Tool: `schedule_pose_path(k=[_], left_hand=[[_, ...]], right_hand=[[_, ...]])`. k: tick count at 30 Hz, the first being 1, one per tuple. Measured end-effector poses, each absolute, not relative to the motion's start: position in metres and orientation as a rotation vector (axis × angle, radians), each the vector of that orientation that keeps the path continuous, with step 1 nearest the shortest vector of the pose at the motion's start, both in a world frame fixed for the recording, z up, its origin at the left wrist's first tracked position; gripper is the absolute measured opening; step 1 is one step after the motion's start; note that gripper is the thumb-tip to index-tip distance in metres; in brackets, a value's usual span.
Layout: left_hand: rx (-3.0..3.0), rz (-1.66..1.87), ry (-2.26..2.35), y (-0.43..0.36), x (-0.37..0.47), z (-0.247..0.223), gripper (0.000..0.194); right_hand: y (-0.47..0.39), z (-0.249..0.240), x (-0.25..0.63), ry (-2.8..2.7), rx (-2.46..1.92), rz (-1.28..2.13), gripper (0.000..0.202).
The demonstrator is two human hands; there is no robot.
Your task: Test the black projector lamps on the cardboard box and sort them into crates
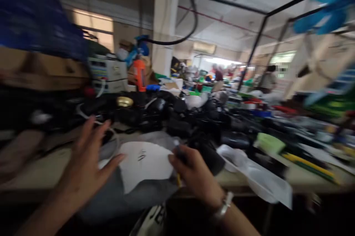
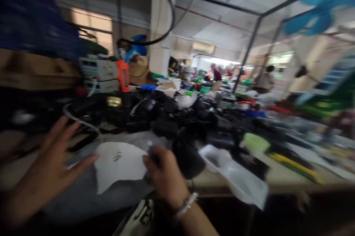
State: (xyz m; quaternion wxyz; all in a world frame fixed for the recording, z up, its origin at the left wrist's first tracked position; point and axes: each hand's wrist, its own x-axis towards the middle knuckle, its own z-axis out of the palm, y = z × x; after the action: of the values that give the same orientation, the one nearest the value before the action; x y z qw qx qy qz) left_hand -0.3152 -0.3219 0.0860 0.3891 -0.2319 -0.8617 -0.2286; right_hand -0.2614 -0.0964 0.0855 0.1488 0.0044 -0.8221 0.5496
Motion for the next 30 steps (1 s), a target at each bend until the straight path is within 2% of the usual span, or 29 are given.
schedule_pose_path(k=[2,6,9,13,16,18,23,27,30], left_hand=[[-0.72,-0.404,-2.242,-0.331,-0.314,0.103,0.052],[-1.074,-0.354,-2.616,-0.306,-0.321,0.13,0.018],[-1.108,-0.441,-2.737,-0.289,-0.325,0.134,0.017],[-1.207,-0.579,-2.624,-0.29,-0.322,0.128,0.008],[-1.218,-0.592,-2.587,-0.292,-0.32,0.125,0.011],[-1.215,-0.547,-2.562,-0.291,-0.319,0.124,0.018],[-1.251,-0.496,-2.338,-0.295,-0.306,0.132,0.022],[-1.151,-0.49,-2.023,-0.315,-0.306,0.157,0.022],[-0.895,-0.428,-2.216,-0.324,-0.341,0.164,0.018]], right_hand=[[-0.094,0.094,-0.271,-2.458,0.24,1.559,0.024],[-0.099,0.107,-0.274,-2.549,0.381,1.52,0.029],[-0.106,0.107,-0.272,-2.553,0.387,1.367,0.027],[-0.113,0.096,-0.277,-2.523,0.489,1.008,0.025],[-0.12,0.087,-0.281,-2.483,0.437,0.752,0.022],[-0.127,0.085,-0.283,-2.476,0.375,0.722,0.021],[-0.135,0.088,-0.292,-2.375,0.313,0.908,0.026],[-0.114,0.086,-0.306,-2.373,0.051,0.985,0.03],[-0.101,0.084,-0.313,-2.395,-0.056,1.075,0.028]])
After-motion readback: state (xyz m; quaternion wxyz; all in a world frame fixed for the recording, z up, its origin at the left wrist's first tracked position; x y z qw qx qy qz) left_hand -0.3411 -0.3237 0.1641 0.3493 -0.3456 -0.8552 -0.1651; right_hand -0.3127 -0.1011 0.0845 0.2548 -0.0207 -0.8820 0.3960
